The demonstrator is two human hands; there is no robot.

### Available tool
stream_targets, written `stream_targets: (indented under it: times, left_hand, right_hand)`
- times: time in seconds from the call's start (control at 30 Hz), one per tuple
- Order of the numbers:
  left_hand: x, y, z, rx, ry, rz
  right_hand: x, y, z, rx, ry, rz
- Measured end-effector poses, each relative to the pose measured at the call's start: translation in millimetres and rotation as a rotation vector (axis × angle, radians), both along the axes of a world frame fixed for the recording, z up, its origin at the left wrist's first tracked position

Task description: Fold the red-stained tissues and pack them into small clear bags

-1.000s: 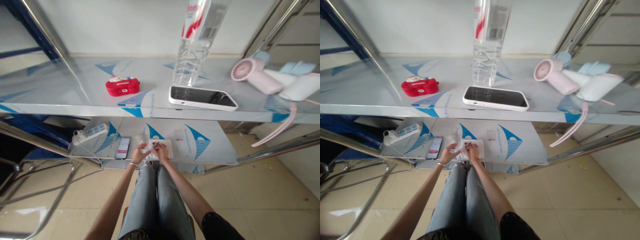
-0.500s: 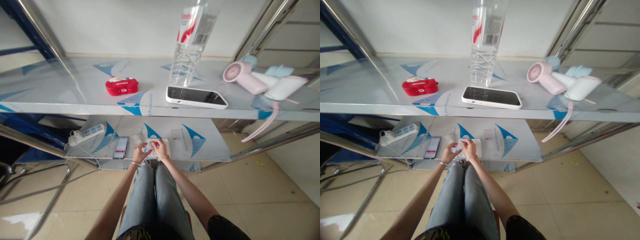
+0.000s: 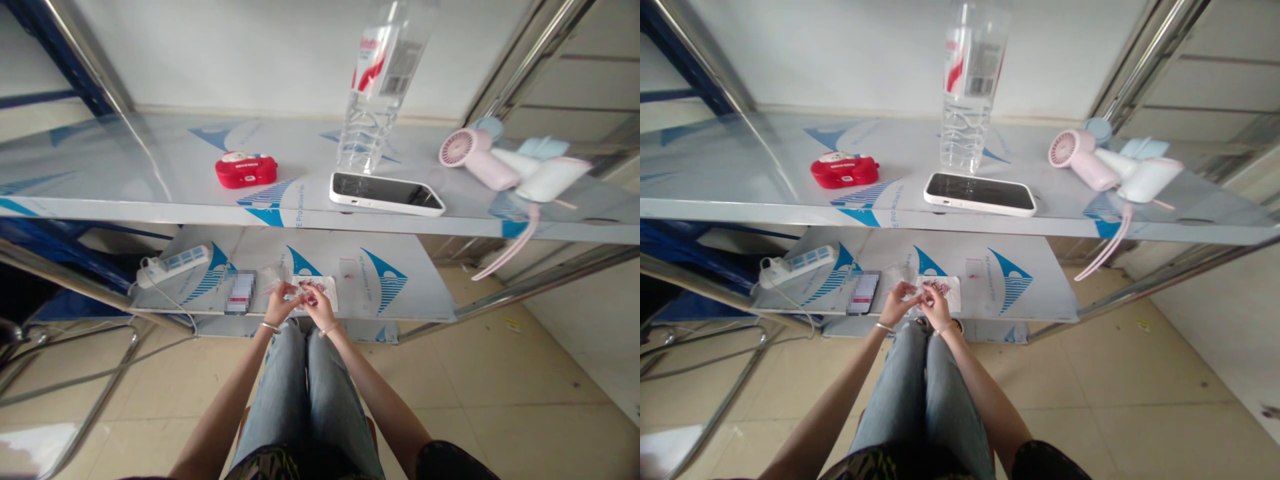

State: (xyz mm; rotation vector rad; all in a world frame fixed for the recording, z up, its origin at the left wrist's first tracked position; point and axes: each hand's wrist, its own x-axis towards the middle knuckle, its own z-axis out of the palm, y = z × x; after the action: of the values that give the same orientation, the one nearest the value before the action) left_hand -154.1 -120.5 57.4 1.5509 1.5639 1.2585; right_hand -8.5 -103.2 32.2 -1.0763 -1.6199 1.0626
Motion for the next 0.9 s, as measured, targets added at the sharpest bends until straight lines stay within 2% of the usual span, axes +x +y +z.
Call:
stream_targets:
  times: [0.17, 0.23, 0.5, 0.7, 0.9]
  left_hand:
    - [3, -5, 11.5, -0.109, -0.358, -0.155]
    - [1, -6, 12.2, -0.154, -0.422, -0.175]
    - [0, -7, 25.2, -0.228, -0.442, -0.210]
    - [-5, -10, 32.0, -0.247, -0.521, -0.206]
    - [-5, -10, 38.3, -0.211, -0.426, -0.210]
  right_hand:
    - [8, -3, 9.7, -0.190, 0.188, 0.078]
    - [14, -5, 14.6, -0.232, 0.251, 0.091]
    - [31, -10, 37.3, -0.182, 0.186, 0.013]
    - [39, -11, 48.3, -0.197, 0.202, -0.007]
    - [46, -11, 58.2, -0.207, 0.212, 0.005]
